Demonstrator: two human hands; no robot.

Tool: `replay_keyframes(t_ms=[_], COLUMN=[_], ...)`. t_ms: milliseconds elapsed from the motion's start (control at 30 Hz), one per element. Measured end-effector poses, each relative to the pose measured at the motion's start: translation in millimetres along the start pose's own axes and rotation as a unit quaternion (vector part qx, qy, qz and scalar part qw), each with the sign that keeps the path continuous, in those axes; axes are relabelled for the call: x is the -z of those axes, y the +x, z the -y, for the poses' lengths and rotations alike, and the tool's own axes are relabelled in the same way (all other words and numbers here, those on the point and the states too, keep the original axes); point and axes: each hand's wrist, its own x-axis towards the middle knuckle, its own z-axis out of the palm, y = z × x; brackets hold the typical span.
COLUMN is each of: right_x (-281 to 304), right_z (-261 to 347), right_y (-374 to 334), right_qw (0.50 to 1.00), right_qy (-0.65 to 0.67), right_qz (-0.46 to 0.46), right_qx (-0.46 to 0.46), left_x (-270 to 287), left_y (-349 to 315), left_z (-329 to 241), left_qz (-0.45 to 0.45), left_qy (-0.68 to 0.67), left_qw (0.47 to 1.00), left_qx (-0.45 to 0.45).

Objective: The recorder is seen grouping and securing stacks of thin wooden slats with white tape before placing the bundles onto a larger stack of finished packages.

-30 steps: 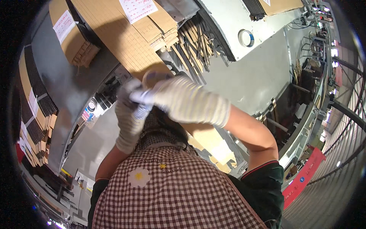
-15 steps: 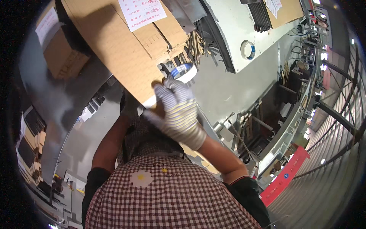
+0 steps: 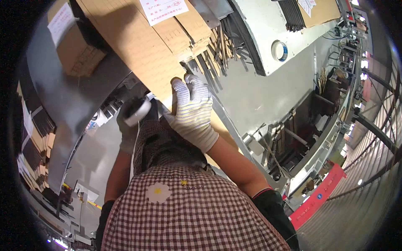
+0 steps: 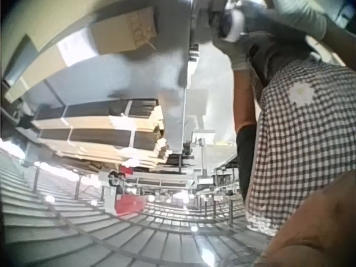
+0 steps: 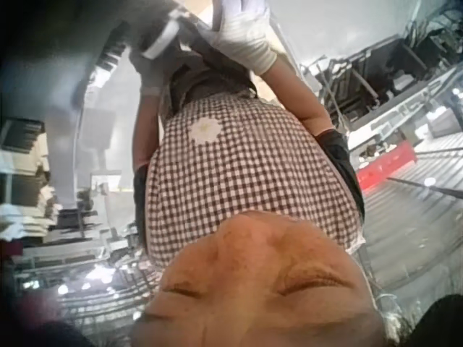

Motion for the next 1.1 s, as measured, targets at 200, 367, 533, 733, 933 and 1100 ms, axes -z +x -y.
replay_keyframes(t_ms=[200, 367, 533, 733, 933, 1100], right_x=[31.6, 79.4, 80.7, -37.0, 36.8, 65.9], right_z=[-15.2, -22.2, -69.3, -110.2, -108.9, -93.5], right_y=[22.5, 56.4, 81.2, 55.2, 10.6, 10.4], right_qw=[0.971, 0.888, 0.941, 0.912, 0.924, 0.929], right_qy=[0.238, 0.352, 0.145, -0.199, 0.228, 0.071], right_qz=[0.011, 0.282, 0.299, 0.357, 0.306, 0.359], right_qx=[0.022, 0.091, 0.068, -0.032, 0.009, -0.053], left_x=[-114.5, -145.1, -138.3, -124.3, -90.1, -82.5], left_y=[-16.7, -8.4, -6.4, 3.4, -30.1, -14.9], left_z=[-23.1, -34.3, -38.7, -36.9, -2.3, 16.5], left_qz=[0.089, 0.159, 0.191, -0.011, 0.072, 0.070], left_qy=[0.630, 0.649, 0.633, 0.481, 0.465, 0.203], left_qw=[0.648, 0.545, 0.581, 0.714, 0.838, 0.972], left_qx=[-0.420, -0.506, -0.474, -0.508, -0.277, -0.095])
